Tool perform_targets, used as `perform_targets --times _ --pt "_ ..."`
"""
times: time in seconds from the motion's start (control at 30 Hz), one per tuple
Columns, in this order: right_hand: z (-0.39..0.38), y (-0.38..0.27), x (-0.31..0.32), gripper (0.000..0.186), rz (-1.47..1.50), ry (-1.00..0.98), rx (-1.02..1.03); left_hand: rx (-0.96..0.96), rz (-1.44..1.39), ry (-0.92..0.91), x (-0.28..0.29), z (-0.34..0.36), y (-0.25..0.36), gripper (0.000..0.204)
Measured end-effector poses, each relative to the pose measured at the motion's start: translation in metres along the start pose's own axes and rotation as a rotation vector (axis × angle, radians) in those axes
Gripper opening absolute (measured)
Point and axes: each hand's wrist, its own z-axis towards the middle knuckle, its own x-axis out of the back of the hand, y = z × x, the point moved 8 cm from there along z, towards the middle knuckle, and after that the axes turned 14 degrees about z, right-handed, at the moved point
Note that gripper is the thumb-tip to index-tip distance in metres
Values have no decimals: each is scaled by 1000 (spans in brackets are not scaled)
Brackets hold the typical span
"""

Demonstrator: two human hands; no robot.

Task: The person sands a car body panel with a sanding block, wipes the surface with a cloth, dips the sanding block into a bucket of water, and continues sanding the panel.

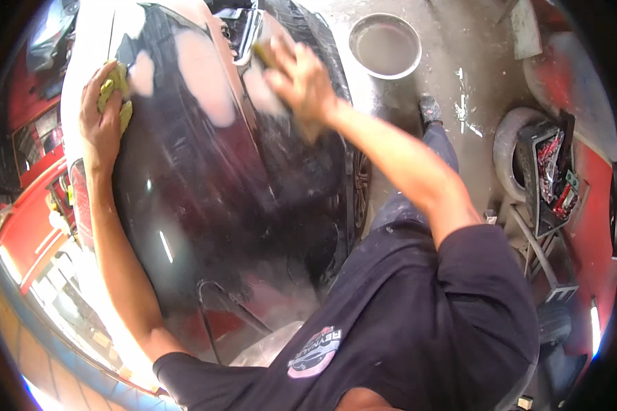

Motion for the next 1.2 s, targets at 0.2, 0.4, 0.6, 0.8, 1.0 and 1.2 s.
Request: perform_targets --times 0.2,0.4,0.6,0.8,1.0,1.2 --pt "-25 -44 6 48 153 133 -366 16 -43 -13 -9 -13 -18 45" --pt "-6 48 -2 60 49 14 -125 -8 -17 -13 -10 4 6 45" --pt "-48 -49 1 72 257 55 -350 52 4 -50 0 -12 -18 45" --pt "-25 49 -8 73 44 -1 -166 33 -64 -25 -18 3 2 44" --pt "-47 -36 1 65 239 22 -331 33 -27 -37 3 -11 -17 42" --pt "-37 43 -19 66 88 16 -366 19 -60 -27 -17 3 -5 42"
